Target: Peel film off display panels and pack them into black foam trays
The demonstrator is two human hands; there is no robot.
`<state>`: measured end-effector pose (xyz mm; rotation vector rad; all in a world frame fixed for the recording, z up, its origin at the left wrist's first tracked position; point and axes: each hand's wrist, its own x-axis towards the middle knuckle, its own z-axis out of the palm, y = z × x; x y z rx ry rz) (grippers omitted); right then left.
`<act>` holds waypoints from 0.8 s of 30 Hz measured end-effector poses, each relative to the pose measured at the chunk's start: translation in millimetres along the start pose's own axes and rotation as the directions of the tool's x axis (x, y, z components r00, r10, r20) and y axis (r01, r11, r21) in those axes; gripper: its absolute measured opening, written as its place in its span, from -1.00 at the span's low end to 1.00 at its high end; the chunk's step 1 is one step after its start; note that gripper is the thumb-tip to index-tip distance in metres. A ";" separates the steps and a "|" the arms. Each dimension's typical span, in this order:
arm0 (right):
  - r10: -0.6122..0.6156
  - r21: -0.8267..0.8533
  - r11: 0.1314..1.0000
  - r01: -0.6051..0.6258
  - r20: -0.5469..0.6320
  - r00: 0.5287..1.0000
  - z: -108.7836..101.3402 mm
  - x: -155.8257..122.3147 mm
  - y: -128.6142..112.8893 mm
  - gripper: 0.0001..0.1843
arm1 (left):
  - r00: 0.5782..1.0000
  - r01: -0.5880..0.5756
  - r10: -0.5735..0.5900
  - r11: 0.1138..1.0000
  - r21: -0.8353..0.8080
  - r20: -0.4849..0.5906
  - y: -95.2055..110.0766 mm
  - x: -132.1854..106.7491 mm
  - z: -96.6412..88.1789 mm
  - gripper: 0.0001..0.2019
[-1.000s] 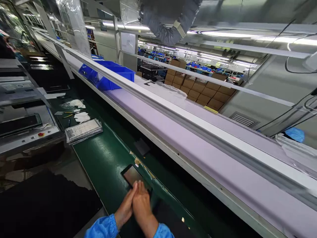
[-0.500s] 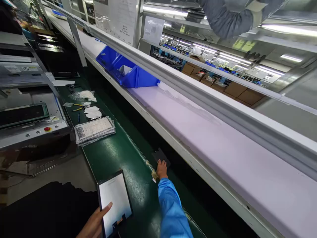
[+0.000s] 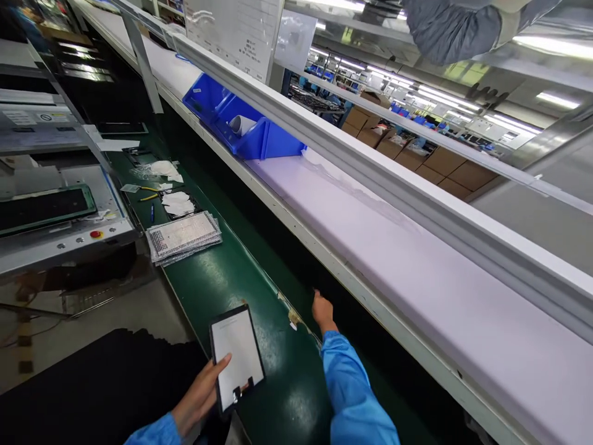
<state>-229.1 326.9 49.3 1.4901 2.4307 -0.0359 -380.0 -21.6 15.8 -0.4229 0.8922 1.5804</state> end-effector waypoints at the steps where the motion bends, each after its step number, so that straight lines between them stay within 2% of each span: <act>1: 0.001 0.030 1.000 -0.001 -0.002 1.000 -4.6 -14.2 2.5 -0.49 | 1.000 0.000 -0.001 1.000 0.004 0.025 -0.3 -1.3 5.2 -0.65; 4: -0.019 0.271 0.962 0.035 -0.062 0.998 -7.9 -71.5 6.5 -0.51 | 0.994 0.007 -0.012 0.999 0.048 0.106 -1.6 -6.9 16.6 -0.68; 6: -0.038 0.498 0.862 0.099 -0.131 0.991 -3.9 -115.3 7.7 -0.51 | 0.991 0.010 -0.025 0.993 0.120 0.129 -3.0 -13.1 21.9 -0.69; 10: -0.061 0.777 0.594 0.208 -0.214 0.975 8.4 -192.6 5.8 -0.50 | 0.974 0.064 -0.111 0.971 0.229 0.196 -9.5 -32.5 31.6 -0.57; 13: -0.047 0.914 0.332 0.234 -0.232 0.972 14.9 -236.8 -1.9 -0.44 | 0.934 0.108 -0.193 0.954 0.280 0.299 -20.6 -48.6 37.1 -0.47; 15: -0.027 0.964 0.161 0.213 -0.211 0.977 17.3 -261.9 -9.1 -0.43 | 0.931 0.087 -0.193 0.942 0.325 0.309 -30.9 -57.1 38.4 -0.43; 17: 0.024 0.981 0.051 0.190 -0.191 0.981 19.3 -284.9 -16.0 -0.45 | 0.943 0.041 -0.164 0.921 0.388 0.290 -42.8 -62.8 37.8 -0.41; 20: 0.117 0.985 0.005 0.174 -0.174 0.978 25.6 -316.2 -24.1 -0.47 | 0.942 0.003 -0.156 0.890 0.456 0.299 -62.1 -67.4 35.1 -0.43; 24: 0.167 0.990 0.006 0.144 -0.143 0.976 49.1 -354.2 -33.5 -0.45 | 0.907 0.078 -0.268 0.864 0.497 0.324 -87.5 -71.3 34.0 -0.45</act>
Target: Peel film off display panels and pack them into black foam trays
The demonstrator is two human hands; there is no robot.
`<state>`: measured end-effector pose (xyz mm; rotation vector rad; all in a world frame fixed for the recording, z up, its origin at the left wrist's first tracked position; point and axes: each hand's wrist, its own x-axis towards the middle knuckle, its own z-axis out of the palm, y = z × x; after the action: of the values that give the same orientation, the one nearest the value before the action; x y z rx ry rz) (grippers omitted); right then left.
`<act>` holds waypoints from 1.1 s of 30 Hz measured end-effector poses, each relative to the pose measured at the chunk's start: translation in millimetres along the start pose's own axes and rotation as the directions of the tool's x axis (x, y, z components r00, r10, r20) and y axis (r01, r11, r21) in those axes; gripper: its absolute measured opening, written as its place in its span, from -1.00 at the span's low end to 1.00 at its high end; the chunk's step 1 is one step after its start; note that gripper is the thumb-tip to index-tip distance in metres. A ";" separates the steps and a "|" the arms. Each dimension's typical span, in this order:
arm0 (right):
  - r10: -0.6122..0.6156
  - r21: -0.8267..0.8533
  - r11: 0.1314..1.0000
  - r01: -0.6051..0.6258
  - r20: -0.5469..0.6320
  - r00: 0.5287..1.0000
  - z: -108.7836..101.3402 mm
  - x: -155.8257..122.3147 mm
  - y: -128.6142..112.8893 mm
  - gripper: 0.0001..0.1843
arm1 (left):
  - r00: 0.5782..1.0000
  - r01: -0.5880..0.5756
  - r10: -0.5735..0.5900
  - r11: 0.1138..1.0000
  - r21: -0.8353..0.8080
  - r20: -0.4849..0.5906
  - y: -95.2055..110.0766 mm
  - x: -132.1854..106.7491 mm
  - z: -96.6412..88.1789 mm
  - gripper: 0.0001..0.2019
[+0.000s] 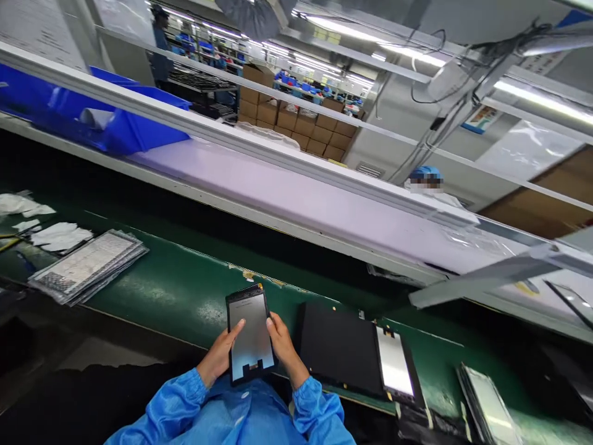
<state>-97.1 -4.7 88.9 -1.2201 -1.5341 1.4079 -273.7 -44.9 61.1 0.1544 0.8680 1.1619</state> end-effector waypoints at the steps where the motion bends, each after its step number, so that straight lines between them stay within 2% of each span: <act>1: -0.005 -0.022 1.000 0.004 -0.036 0.999 0.7 -10.8 7.0 -0.43 | 1.000 0.021 -0.021 1.000 0.014 -0.001 -5.8 0.9 3.5 -0.46; 5: -0.018 -0.163 0.986 -0.021 -0.235 0.972 -3.2 -53.5 37.7 -0.30 | 0.999 0.030 -0.025 0.987 0.158 -0.036 -35.5 6.0 20.4 -0.47; 9: 0.034 -0.268 0.955 -0.128 -0.329 0.944 -31.5 -89.3 61.6 -0.13 | 0.993 -0.110 0.114 0.950 0.293 0.004 -77.9 11.8 43.3 -0.42; 11: 0.045 -0.296 0.942 -0.157 -0.353 0.935 -55.9 -104.4 68.5 -0.10 | 0.991 -0.135 0.121 0.937 0.321 0.065 -100.9 14.0 58.8 -0.42; 15: 0.042 -0.304 0.937 -0.172 -0.392 0.919 -114.1 -134.1 79.9 -0.12 | 0.986 -0.099 0.043 0.927 0.363 0.159 -149.1 17.2 98.1 -0.46; 19: 0.023 -0.317 0.930 -0.186 -0.454 0.891 -171.4 -159.8 102.0 -0.15 | 0.992 -0.085 0.036 0.887 0.454 0.117 -203.9 24.6 141.4 -0.53; 24: -0.019 -0.406 0.889 -0.213 -0.497 0.867 -243.7 -181.0 131.9 -0.30 | 0.989 -0.145 0.139 0.820 0.554 0.053 -269.1 46.9 185.1 -0.68; 28: -0.038 -0.490 0.831 -0.265 -0.524 0.851 -298.3 -209.2 148.0 -0.41 | 0.973 -0.195 0.232 0.758 0.623 0.023 -301.1 76.4 207.4 -0.75; 30: -0.038 -0.475 0.843 -0.252 -0.521 0.853 -319.3 -228.9 157.8 -0.46 | 0.965 -0.198 0.263 0.727 0.658 -0.001 -310.3 92.6 216.2 -0.77; 33: -0.044 -0.437 0.872 -0.219 -0.517 0.855 -340.2 -258.0 176.4 -0.53 | 0.958 -0.184 0.285 0.685 0.705 -0.027 -319.8 113.2 228.9 -0.78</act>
<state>329.9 -151.0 -9.2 -1.8178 -1.4828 0.6525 127.8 -13.1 -11.0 0.8474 1.4217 1.0294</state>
